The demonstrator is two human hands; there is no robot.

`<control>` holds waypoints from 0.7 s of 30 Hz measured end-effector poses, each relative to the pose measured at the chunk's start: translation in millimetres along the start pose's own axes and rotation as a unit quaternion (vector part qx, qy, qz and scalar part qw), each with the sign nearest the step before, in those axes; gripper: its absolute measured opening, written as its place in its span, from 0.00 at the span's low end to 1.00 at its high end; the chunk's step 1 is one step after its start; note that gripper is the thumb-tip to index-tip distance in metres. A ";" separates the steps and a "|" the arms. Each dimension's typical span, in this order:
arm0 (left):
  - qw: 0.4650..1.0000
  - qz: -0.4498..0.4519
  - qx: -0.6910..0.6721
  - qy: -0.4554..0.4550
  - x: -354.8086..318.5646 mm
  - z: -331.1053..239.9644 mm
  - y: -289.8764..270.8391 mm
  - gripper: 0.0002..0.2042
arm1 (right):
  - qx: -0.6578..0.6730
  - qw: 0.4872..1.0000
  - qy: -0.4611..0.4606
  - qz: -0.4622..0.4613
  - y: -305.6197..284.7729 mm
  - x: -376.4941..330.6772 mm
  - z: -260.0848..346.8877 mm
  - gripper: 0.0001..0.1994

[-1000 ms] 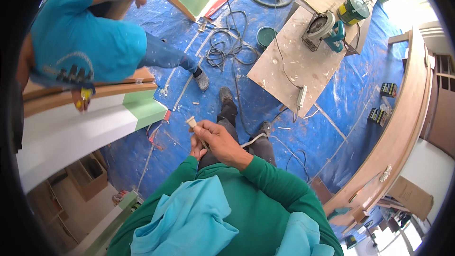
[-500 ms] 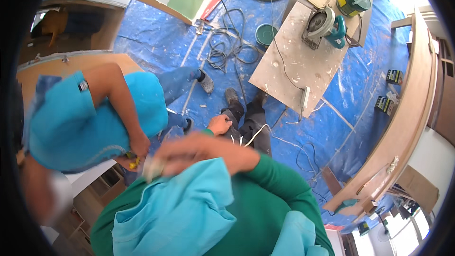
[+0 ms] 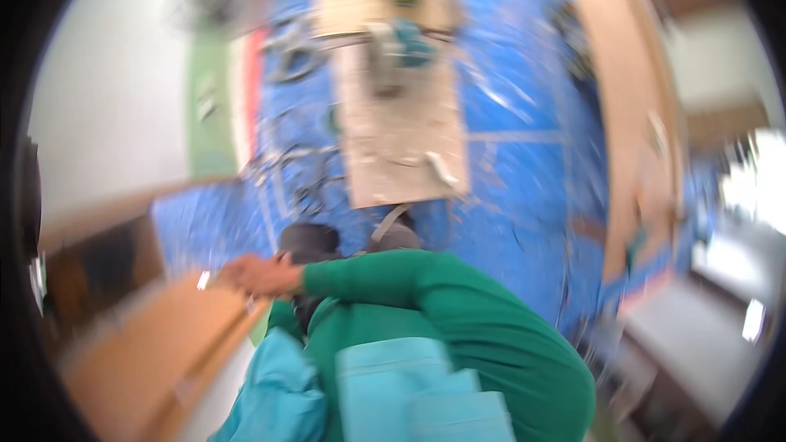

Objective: The person measures and marks a wooden panel with a tape measure and pencil. They then use a circular saw to cut the panel and a drill to drive screws into it. The person also handles a small box of screws and moves the wooden panel around the workspace.

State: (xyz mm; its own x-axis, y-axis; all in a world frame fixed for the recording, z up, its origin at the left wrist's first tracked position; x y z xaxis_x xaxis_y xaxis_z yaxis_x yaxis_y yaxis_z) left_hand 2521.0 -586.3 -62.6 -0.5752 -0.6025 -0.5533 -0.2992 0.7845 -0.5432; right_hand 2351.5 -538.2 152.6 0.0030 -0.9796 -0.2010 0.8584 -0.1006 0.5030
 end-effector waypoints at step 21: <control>0.920 0.149 0.351 -0.094 370.8 156.1 -205.3 0.34 | 0.360 0.734 0.300 -0.492 -40.9 263.0 -385.4 0.13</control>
State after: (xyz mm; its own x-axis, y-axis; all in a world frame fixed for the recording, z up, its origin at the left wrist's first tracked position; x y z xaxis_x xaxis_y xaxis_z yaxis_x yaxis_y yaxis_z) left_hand 2488.0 -993.7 -254.9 -0.3909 -0.4431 -0.8068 0.4536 0.6700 -0.5877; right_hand 2514.8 -724.6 -244.8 -0.0267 -0.1393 -0.9899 0.1034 -0.9853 0.1359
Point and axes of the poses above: each hand's wrist, its own x-axis towards the middle knuckle, its own y-axis out of the palm, z = x × y, the point moved 4 cm from there along x, towards the middle knuckle, and after that the axes turned 2 degrees about y, right-handed, at the moved point
